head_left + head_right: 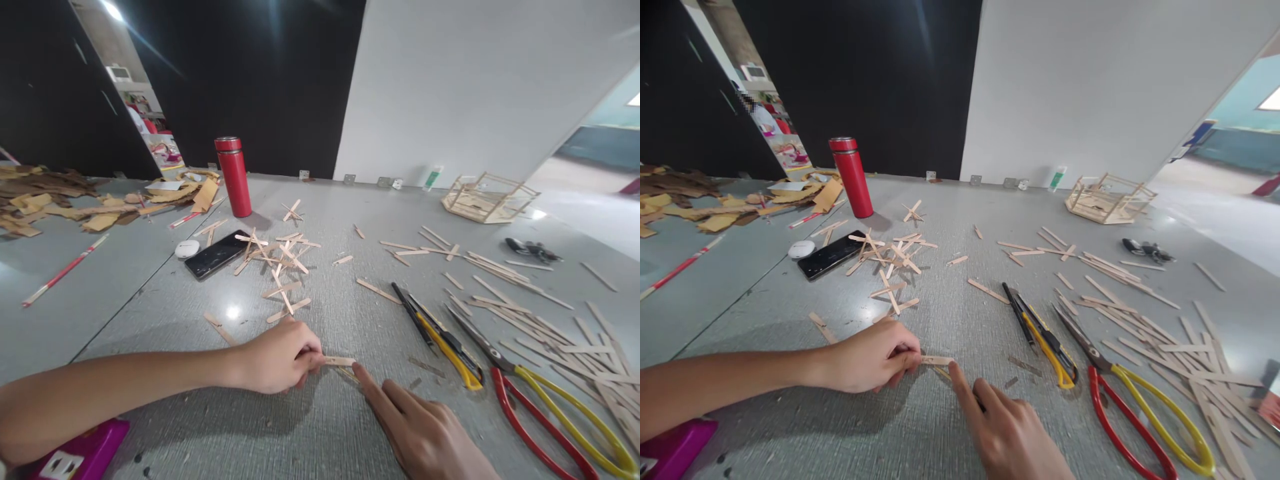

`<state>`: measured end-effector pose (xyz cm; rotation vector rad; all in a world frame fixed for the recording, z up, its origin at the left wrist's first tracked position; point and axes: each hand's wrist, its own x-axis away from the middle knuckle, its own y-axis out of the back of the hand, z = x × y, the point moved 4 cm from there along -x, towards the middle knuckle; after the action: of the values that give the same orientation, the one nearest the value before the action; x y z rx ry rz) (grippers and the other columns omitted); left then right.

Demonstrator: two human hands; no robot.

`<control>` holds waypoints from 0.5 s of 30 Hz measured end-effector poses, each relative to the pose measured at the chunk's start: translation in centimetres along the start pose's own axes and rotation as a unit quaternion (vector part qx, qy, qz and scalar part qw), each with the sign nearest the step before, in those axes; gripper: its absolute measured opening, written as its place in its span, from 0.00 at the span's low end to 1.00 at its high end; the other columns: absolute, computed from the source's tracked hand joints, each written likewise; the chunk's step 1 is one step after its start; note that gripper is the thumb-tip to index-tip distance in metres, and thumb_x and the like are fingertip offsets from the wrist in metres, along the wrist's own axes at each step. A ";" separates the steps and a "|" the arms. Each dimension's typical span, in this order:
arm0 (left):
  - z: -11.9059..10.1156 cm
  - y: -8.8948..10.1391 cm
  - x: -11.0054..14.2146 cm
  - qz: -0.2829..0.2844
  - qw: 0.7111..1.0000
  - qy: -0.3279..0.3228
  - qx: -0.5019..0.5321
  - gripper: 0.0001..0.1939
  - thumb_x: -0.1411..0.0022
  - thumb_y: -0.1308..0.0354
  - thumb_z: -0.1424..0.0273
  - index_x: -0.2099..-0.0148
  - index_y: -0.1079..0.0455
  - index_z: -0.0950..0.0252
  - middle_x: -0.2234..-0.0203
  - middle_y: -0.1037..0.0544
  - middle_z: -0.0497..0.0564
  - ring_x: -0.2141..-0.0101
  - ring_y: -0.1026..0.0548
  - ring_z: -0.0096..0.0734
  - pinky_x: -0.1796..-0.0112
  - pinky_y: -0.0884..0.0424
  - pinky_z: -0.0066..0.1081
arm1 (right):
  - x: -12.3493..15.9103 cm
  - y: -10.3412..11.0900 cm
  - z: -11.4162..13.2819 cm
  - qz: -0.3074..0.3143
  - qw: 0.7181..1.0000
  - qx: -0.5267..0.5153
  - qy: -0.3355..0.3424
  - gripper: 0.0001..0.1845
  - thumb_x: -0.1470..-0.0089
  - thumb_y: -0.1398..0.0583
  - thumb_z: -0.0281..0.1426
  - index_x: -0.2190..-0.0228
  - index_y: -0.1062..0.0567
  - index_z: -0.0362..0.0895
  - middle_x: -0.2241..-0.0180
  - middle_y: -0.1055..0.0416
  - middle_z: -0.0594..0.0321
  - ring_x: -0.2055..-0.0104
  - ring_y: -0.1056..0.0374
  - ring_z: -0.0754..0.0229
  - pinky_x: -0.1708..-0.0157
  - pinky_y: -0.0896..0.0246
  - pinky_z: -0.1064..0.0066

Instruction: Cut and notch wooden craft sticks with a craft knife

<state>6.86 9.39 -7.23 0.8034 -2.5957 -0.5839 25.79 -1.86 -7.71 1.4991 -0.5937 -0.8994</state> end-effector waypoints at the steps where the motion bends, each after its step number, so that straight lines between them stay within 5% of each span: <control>1: 0.0 0.0 0.0 0.000 1.000 -0.001 0.000 0.18 0.29 0.50 0.69 0.73 0.32 0.65 0.84 0.30 0.43 0.87 0.35 0.21 0.82 0.40 0.23 | 0.0 0.0 0.0 -0.002 1.000 0.002 -0.001 0.38 0.46 0.51 0.12 0.34 0.47 0.33 0.67 0.25 0.59 0.74 0.25 0.58 0.77 0.27 0.69; 8: 0.0 0.0 0.0 -0.004 1.000 -0.010 -0.014 0.20 0.28 0.50 0.68 0.74 0.33 0.65 0.84 0.30 0.43 0.87 0.34 0.22 0.81 0.39 0.24 | -0.6 0.4 0.4 -0.007 0.999 0.041 0.018 0.39 0.50 0.51 0.12 0.36 0.45 0.29 0.68 0.26 0.59 0.74 0.25 0.57 0.80 0.27 0.68; 15: -0.3 -0.1 0.0 -0.016 0.999 -0.039 -0.033 0.20 0.29 0.50 0.70 0.76 0.36 0.64 0.86 0.32 0.42 0.85 0.36 0.22 0.79 0.41 0.25 | -1.5 1.3 2.1 -0.016 0.973 0.218 0.067 0.34 0.55 0.47 0.13 0.43 0.34 0.24 0.73 0.28 0.57 0.79 0.29 0.53 0.83 0.31 0.62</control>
<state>7.00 9.23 -7.05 0.8176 -2.6227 -0.7208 23.39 -2.09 -6.08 1.9520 -0.6991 -0.7102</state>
